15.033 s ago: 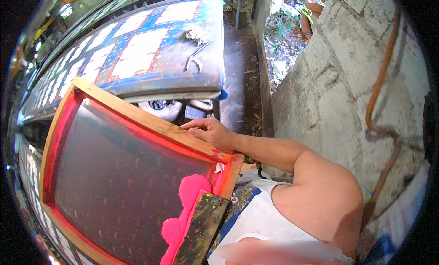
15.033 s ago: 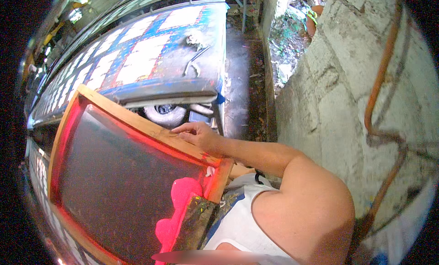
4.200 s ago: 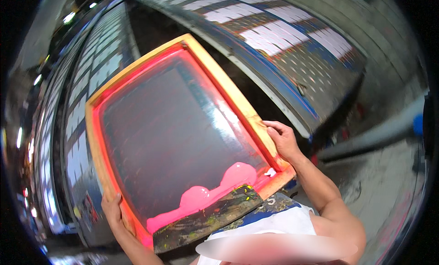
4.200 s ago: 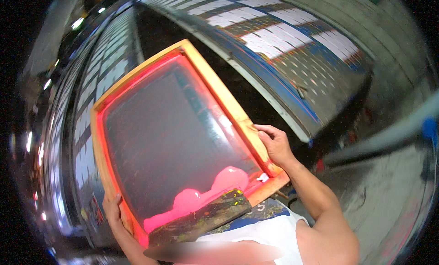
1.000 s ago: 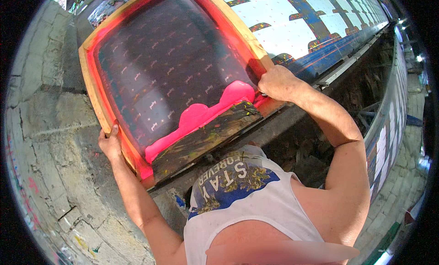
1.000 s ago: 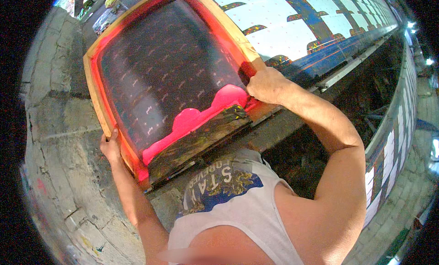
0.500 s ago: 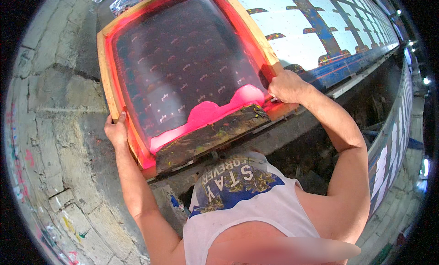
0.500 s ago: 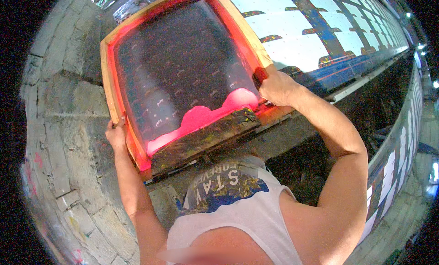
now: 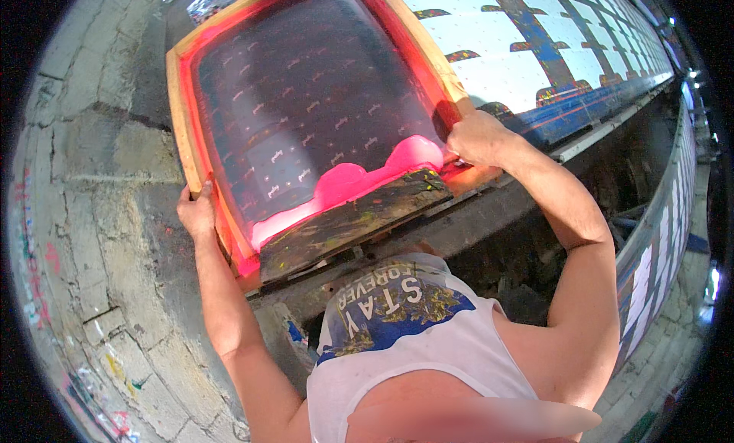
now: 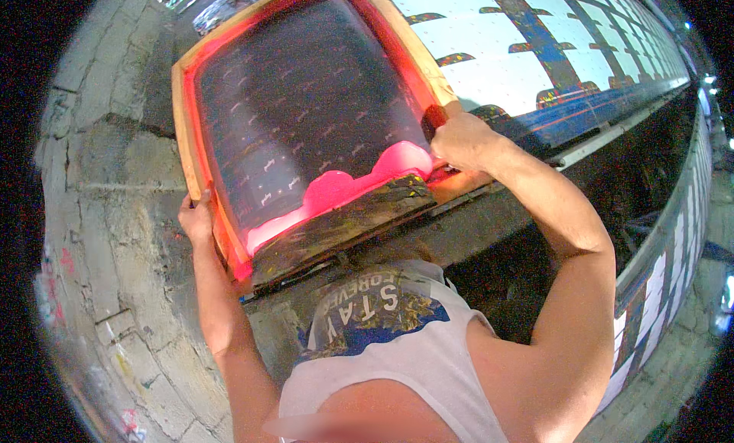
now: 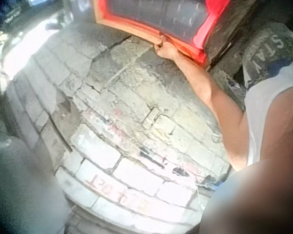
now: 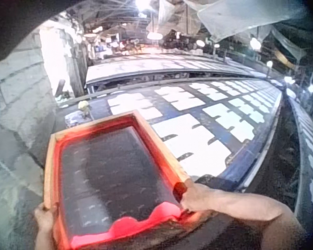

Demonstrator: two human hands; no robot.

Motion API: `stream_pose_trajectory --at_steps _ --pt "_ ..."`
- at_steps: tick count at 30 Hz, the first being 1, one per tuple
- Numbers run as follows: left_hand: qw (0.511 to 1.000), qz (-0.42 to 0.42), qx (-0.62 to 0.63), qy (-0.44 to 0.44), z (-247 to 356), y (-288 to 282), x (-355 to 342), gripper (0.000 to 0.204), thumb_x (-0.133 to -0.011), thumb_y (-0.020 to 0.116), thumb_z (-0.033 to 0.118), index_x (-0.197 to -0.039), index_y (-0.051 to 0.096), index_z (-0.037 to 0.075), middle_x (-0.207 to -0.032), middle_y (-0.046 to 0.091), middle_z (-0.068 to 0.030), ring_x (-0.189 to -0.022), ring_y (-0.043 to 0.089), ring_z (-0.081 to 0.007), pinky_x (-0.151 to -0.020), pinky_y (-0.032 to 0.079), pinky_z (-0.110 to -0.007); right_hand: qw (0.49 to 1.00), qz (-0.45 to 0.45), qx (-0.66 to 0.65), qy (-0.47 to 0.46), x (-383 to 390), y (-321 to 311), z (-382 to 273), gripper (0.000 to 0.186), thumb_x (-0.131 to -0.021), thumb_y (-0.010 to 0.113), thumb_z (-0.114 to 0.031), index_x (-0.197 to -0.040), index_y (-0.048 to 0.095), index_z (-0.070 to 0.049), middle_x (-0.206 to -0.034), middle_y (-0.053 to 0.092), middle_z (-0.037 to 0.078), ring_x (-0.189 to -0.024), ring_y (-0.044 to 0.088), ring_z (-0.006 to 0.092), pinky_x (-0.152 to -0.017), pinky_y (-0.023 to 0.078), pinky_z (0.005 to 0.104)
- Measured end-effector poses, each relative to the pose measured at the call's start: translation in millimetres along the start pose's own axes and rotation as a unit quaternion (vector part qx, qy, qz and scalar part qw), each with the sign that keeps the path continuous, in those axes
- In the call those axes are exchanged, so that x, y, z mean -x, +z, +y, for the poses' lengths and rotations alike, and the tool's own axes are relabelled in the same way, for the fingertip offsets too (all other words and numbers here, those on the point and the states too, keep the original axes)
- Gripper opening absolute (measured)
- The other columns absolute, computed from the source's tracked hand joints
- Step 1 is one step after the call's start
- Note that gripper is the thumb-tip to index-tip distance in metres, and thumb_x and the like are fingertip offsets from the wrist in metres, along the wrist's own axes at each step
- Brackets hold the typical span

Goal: The person pours pink ink onto a screen printing frame and uses a squeegee to spread the ink across the mesh. They repeatedly pull the squeegee across the screen to coat it with ink.

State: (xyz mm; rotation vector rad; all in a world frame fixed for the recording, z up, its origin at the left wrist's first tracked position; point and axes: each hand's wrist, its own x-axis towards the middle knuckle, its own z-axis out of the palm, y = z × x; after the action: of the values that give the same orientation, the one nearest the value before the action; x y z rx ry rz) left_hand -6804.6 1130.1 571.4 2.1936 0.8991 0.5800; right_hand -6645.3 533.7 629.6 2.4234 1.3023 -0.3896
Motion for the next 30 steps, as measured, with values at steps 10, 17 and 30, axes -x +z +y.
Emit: stream_pose_trajectory --at_steps 10,17,30 --pt "0.999 0.004 -0.029 0.025 15.6 -0.7 7.9 0.041 -0.096 0.086 0.024 -0.127 0.080 -0.003 -0.114 0.084 -0.0173 -0.101 0.080 -0.0273 -0.093 0.060 -0.042 0.988 0.018 -0.089 0.129 23.7 -12.4 -10.8 0.016 -0.085 0.084 -0.020 -0.095 0.085 -0.007 -0.095 0.083 0.016 -0.095 0.082 0.0380 -0.082 0.066 0.0520" --pt "0.999 0.030 0.006 0.036 8.2 3.7 5.7 0.042 -0.091 0.087 0.023 -0.126 0.081 0.001 -0.111 0.085 -0.0183 -0.104 0.081 -0.0320 -0.095 0.060 -0.044 0.982 -0.064 -0.005 0.177 -0.9 -17.2 -36.0 0.020 -0.091 0.077 -0.011 -0.108 0.087 -0.004 -0.113 0.085 0.014 -0.127 0.072 0.0399 -0.098 0.064 0.0487" --pt "0.994 0.061 0.006 0.089 -9.5 13.3 0.8 0.069 -0.084 0.087 0.022 -0.146 0.069 -0.001 -0.138 0.074 -0.0254 -0.128 0.072 -0.0395 -0.110 0.056 -0.046 0.848 0.035 -0.349 0.398 212.6 91.2 -33.2 0.021 -0.080 0.077 0.007 -0.099 0.080 -0.002 -0.099 0.080 0.018 -0.094 0.076 0.0420 -0.085 0.062 0.0474"
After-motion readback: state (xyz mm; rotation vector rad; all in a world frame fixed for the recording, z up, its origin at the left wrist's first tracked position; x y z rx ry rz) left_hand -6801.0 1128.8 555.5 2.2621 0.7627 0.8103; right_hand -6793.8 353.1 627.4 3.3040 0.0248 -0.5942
